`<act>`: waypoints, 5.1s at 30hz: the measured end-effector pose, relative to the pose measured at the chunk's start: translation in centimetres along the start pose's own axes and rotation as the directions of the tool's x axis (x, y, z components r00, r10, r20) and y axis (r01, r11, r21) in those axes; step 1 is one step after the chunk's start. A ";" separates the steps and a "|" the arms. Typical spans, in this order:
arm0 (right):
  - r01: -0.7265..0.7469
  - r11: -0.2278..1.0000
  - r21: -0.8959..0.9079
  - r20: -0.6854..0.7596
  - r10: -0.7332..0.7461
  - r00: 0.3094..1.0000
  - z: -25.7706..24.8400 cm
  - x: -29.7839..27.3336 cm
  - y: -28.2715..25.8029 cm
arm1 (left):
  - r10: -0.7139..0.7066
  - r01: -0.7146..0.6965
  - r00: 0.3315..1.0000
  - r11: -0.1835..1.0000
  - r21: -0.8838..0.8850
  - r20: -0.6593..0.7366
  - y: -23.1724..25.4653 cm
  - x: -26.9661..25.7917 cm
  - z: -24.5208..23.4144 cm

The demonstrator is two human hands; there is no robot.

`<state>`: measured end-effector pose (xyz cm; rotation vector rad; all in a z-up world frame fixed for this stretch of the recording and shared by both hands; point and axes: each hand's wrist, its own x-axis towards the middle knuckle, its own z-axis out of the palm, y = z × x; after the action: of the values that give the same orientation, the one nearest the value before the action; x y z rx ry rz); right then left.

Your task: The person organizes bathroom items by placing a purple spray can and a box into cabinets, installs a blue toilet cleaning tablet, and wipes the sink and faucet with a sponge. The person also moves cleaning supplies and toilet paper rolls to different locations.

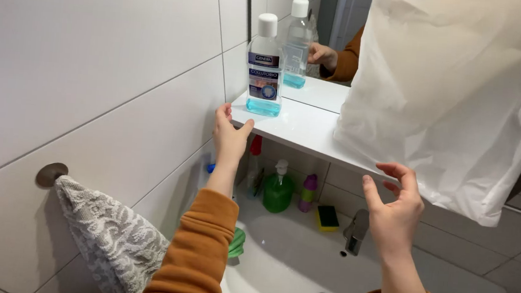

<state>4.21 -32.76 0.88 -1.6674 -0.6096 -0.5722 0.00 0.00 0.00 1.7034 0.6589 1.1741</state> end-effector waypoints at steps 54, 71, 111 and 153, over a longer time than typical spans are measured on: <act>-0.555 0.808 0.199 0.454 0.426 0.783 -16.1 -8.4 3.3 | 0.634 0.403 -0.094 0.729 -0.553 0.768 16.4 -16.8 10.2; -0.346 0.827 -0.444 -0.311 0.220 0.925 -21.6 -6.9 5.4 | 0.402 0.115 0.442 0.861 -0.496 0.802 26.6 -28.9 16.0; -0.007 0.957 -0.291 -0.386 -0.111 0.916 -26.9 19.3 3.6 | 0.482 -0.320 0.730 0.867 -0.382 0.484 35.3 -22.5 36.9; -0.146 0.877 -0.458 -0.328 -0.014 0.944 -25.3 19.7 3.1 | 0.582 -0.560 0.647 0.801 -0.210 0.492 34.0 -23.5 35.4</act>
<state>19.85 -56.48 15.97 -1.9855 -0.1691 -0.9827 20.52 -47.35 17.21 2.1599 -0.2936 1.0130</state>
